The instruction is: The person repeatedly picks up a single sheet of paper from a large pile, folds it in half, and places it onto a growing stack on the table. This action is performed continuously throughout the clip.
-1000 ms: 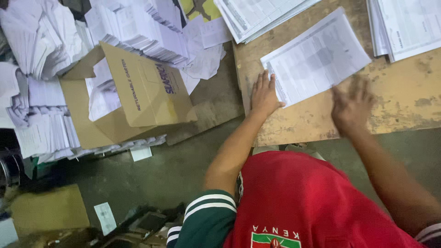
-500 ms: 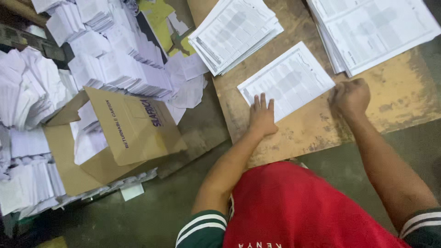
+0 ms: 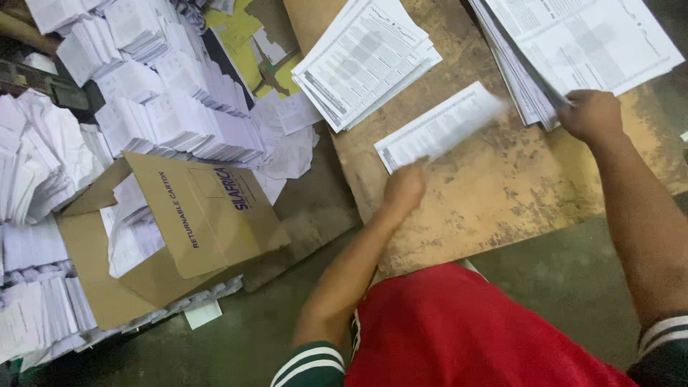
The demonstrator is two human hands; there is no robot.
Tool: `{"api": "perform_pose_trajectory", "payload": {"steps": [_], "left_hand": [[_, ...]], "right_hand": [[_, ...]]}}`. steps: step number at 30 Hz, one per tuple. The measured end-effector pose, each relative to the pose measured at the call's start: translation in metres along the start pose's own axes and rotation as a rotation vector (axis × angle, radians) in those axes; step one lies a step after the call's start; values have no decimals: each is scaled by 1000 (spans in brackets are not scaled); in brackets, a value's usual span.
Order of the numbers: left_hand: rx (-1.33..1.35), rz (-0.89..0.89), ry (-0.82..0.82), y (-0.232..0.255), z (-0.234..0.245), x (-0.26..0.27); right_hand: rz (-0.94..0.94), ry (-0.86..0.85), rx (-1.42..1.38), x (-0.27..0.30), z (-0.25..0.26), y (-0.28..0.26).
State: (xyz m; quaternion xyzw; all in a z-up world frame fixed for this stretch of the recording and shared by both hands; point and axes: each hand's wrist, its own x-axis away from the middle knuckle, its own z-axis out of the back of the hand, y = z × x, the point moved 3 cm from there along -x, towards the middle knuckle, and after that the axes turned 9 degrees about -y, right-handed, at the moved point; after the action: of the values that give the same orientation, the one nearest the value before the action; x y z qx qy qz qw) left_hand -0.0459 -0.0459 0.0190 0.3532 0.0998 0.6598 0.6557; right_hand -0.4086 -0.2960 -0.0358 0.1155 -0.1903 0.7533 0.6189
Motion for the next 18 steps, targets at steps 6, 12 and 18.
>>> {"api": "perform_pose_trajectory", "payload": {"steps": [6, 12, 18], "left_hand": [[93, -156, 584, 25, 178, 25], [-211, -130, 790, -54, 195, -43], [-432, 125, 477, -155, 130, -119]], "right_hand": [[149, 288, -143, 6, -32, 20], [119, 438, -481, 156, -15, -72], [369, 358, -589, 286, -105, -122]]}}
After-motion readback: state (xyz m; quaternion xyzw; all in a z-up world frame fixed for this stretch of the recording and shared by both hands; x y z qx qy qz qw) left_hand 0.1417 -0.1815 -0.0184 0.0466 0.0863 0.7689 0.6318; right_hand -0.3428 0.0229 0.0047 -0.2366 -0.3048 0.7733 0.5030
